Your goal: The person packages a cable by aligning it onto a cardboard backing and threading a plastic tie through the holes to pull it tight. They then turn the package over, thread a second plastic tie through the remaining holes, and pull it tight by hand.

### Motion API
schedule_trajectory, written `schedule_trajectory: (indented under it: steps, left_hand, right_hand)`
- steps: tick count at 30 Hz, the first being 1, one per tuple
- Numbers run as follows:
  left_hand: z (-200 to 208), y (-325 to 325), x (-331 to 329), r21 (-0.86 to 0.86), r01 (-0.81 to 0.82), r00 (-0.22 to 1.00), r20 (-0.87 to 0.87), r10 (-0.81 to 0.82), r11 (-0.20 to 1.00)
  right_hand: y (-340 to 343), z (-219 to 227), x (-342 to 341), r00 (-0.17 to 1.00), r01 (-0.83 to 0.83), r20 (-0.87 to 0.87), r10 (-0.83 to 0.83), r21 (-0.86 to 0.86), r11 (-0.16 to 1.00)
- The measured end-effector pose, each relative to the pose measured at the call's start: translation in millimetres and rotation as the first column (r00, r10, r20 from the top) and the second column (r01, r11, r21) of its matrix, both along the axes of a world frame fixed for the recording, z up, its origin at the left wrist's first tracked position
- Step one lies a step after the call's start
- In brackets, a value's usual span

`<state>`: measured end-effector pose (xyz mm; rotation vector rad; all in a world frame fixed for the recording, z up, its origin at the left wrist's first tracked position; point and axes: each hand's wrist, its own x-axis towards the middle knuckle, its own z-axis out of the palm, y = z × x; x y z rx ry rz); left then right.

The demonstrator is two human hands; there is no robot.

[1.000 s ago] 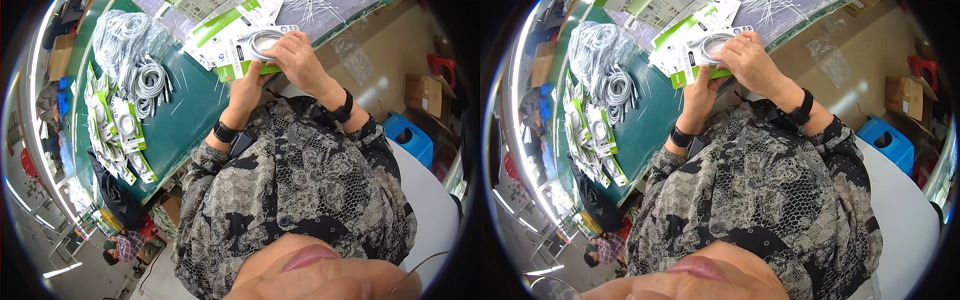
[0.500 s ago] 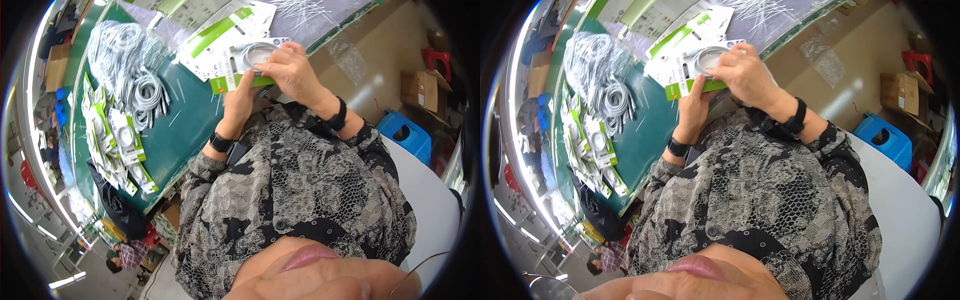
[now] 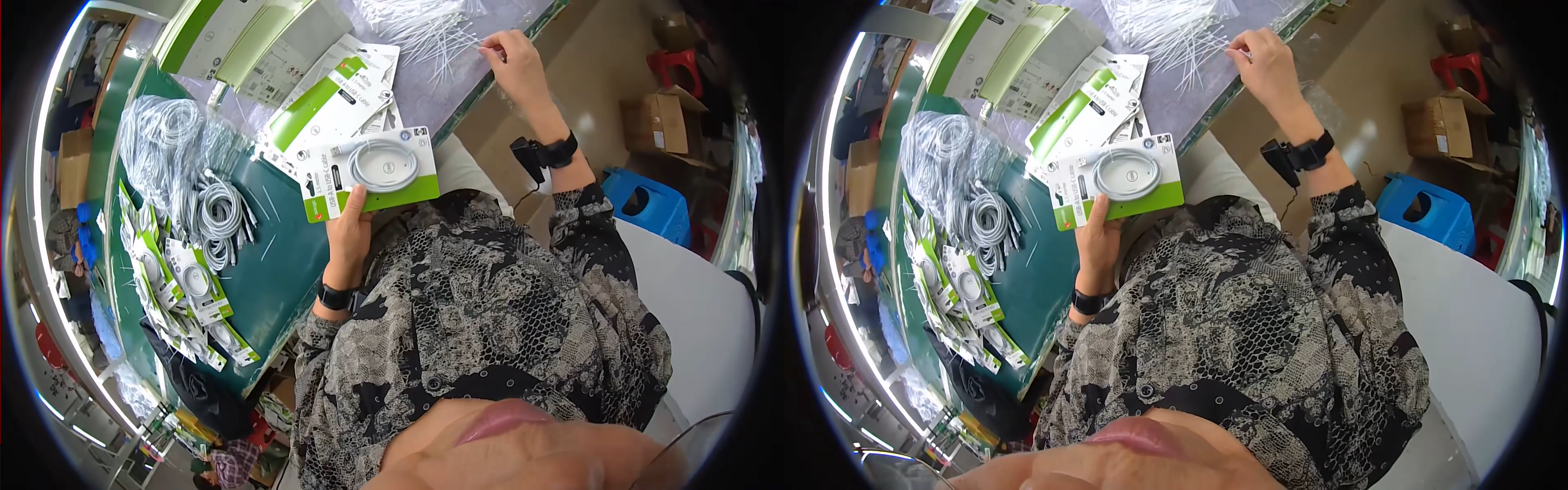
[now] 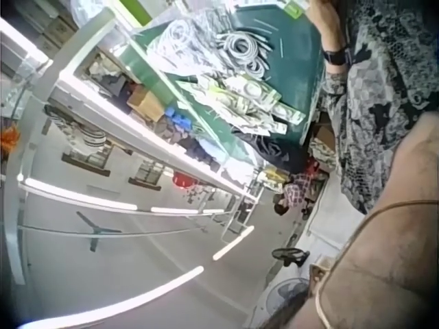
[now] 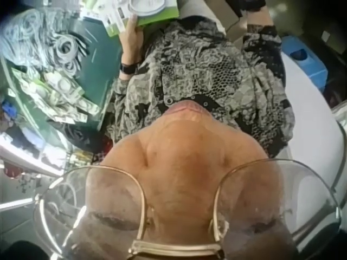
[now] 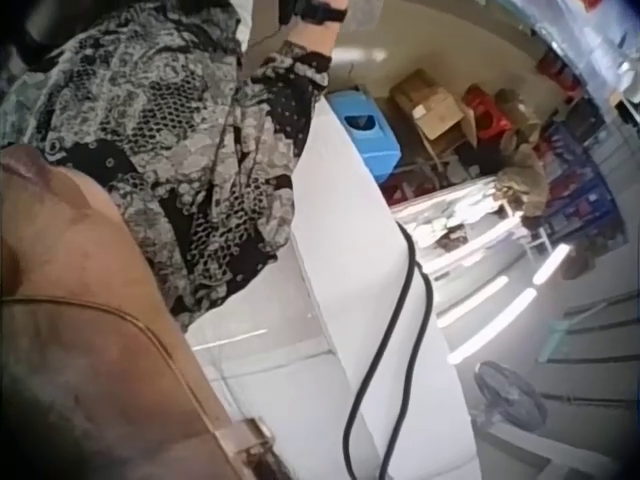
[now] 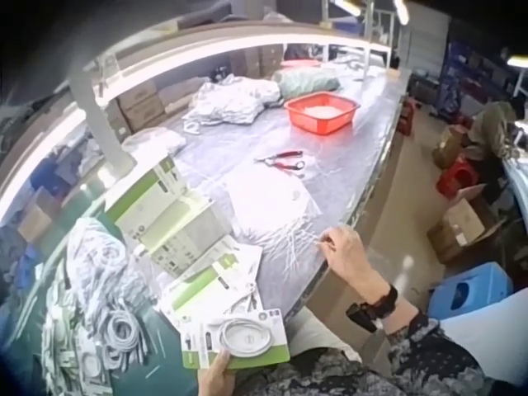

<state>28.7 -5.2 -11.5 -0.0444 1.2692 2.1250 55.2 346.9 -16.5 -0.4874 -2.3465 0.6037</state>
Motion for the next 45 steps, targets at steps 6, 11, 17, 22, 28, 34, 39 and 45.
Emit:
schedule_trajectory:
  steps: [6,11,17,22,28,34,39,45]
  left_hand:
    - [3,5,1,0.001,0.009,1.000,0.025,-0.009,1.000]
    - [15,15,3,0.019,-0.016,1.000,0.014,0.016,1.000]
    - [7,13,0,0.010,0.041,0.999,-0.029,-0.040,0.999]
    - [22,18,4,0.062,0.088,0.995,-0.040,-0.086,0.994]
    - [13,7,1,0.044,0.091,0.995,-0.034,-0.089,0.995]
    - [17,6,0,0.035,0.111,0.994,-0.017,-0.110,0.993]
    - [17,6,-1,0.051,0.056,0.995,-0.087,-0.051,0.997]
    - [44,24,-16,0.164,-0.145,0.988,0.079,0.133,0.976]
  right_hand:
    - [8,-7,-13,0.996,-0.040,0.094,0.008,0.350,0.936]
    - [9,1,-19,0.959,-0.054,0.279,-0.057,0.376,0.925]
    - [20,10,-33,0.943,-0.194,0.294,0.154,0.112,0.975]
    - [11,11,-47,0.925,-0.380,0.184,0.333,0.380,0.844]
    - [6,18,-61,0.864,-0.504,0.224,0.451,0.363,0.784]
    - [4,11,-83,0.870,-0.490,0.257,0.421,0.363,0.792]
    - [7,16,-81,0.870,-0.493,0.231,0.435,0.419,0.763]
    - [-8,74,-57,0.837,-0.535,0.168,0.520,0.452,0.714]
